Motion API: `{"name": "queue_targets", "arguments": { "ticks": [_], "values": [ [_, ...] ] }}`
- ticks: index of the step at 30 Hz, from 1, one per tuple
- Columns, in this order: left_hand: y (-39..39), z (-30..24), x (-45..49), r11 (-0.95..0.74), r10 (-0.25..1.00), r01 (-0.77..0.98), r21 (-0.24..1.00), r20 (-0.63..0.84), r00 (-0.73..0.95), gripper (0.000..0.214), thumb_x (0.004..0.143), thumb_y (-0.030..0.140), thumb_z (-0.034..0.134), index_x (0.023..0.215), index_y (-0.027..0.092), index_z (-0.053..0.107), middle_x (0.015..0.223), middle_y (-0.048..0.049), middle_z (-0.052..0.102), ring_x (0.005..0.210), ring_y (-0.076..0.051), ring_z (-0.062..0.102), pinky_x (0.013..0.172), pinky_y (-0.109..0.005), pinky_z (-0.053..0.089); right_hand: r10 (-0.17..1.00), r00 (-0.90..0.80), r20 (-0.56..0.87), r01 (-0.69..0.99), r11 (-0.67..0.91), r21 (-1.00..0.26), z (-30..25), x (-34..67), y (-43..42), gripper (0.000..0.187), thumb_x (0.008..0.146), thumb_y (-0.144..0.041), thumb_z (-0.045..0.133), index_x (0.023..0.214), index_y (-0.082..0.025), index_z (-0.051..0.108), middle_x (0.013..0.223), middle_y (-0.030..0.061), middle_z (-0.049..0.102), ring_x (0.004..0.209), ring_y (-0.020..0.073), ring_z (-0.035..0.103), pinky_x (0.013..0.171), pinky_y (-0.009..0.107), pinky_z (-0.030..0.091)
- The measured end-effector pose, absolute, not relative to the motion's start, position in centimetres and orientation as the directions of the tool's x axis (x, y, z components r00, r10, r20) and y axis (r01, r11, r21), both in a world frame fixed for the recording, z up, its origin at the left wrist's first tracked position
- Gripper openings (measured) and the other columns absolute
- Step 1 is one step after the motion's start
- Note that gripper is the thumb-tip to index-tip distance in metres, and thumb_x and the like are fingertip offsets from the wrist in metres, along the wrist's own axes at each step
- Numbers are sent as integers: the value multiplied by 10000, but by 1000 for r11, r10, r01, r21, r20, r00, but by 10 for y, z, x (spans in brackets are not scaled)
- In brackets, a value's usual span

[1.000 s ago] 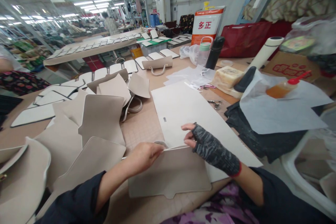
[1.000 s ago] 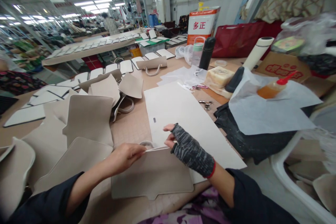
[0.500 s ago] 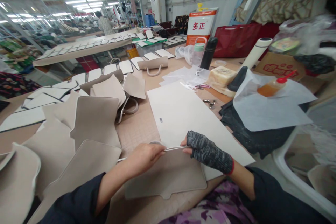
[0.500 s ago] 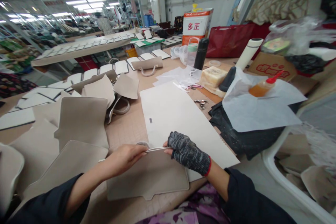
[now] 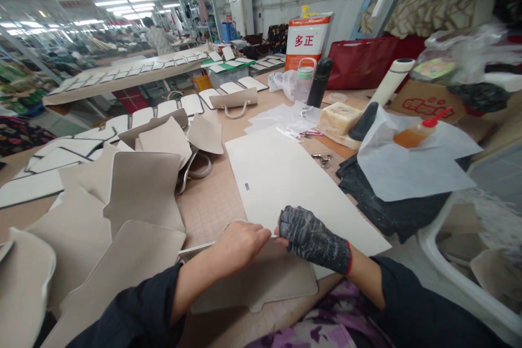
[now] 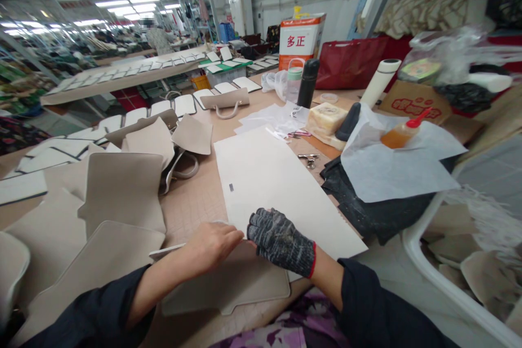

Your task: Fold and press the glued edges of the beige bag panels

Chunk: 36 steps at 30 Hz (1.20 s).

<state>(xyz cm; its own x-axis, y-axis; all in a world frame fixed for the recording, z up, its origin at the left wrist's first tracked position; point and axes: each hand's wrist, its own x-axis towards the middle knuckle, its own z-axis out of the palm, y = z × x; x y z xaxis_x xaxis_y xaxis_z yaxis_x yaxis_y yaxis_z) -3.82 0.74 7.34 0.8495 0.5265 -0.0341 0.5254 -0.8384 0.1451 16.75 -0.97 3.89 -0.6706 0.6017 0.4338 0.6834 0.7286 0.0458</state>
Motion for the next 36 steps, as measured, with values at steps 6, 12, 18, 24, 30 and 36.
{"name": "queue_targets", "arguments": {
  "ticks": [6, 12, 18, 24, 30, 36],
  "values": [
    [4, 72, -46, -767, 624, 631, 118, -92, 776, 210, 920, 235, 388, 890, 186, 591, 778, -32, 678, 689, -176, 628, 600, -251, 434, 651, -662, 371, 717, 694, 63, 37, 167, -12, 158, 847, -243, 473, 765, -175, 590, 771, 83, 602, 733, 239, 548, 671, 369, 436],
    [2, 84, -54, -688, 685, 702, 182, -155, 712, 238, 914, 229, 396, 871, 189, 627, 799, -38, 694, 713, -186, 639, 589, -238, 418, 746, -595, 300, 770, 636, -53, 40, 156, -18, 186, 870, -309, 499, 960, -185, 605, 877, 83, 619, 797, 254, 575, 713, 401, 453],
    [2, 84, -57, -737, 640, 656, 162, -147, 755, 250, 920, 242, 371, 849, 186, 604, 814, -34, 689, 728, -182, 642, 604, -234, 423, 750, -590, 298, 800, 594, 86, 34, 143, -21, 204, 865, -312, 499, 835, -138, 601, 812, 120, 619, 737, 274, 578, 697, 429, 458],
    [6, 89, -78, -722, 663, 674, 158, -123, 739, 253, 912, 233, 370, 849, 198, 612, 778, -18, 687, 690, -165, 641, 589, -221, 421, 732, -617, 289, 763, 646, -9, 40, 152, -15, 149, 879, -262, 485, 838, -185, 605, 785, 58, 620, 721, 200, 574, 671, 317, 439],
    [4, 92, -76, -746, 646, 655, 118, -109, 756, 255, 914, 237, 368, 798, 185, 589, 728, -23, 671, 646, -163, 628, 565, -222, 419, 742, -577, 340, 812, 566, 142, 37, 129, -21, 285, 903, -313, 412, 768, -129, 583, 720, 127, 584, 653, 248, 550, 606, 373, 432],
    [-1, 85, -75, -839, 533, 523, 149, 30, 846, 261, 934, 209, 365, 1137, 217, 529, 917, -35, 673, 810, -167, 634, 690, -240, 468, 677, -620, 397, 736, 677, -7, 29, 133, -8, 286, 920, -292, 368, 744, -180, 562, 689, 73, 592, 641, 213, 555, 598, 337, 437]
  ]
}}
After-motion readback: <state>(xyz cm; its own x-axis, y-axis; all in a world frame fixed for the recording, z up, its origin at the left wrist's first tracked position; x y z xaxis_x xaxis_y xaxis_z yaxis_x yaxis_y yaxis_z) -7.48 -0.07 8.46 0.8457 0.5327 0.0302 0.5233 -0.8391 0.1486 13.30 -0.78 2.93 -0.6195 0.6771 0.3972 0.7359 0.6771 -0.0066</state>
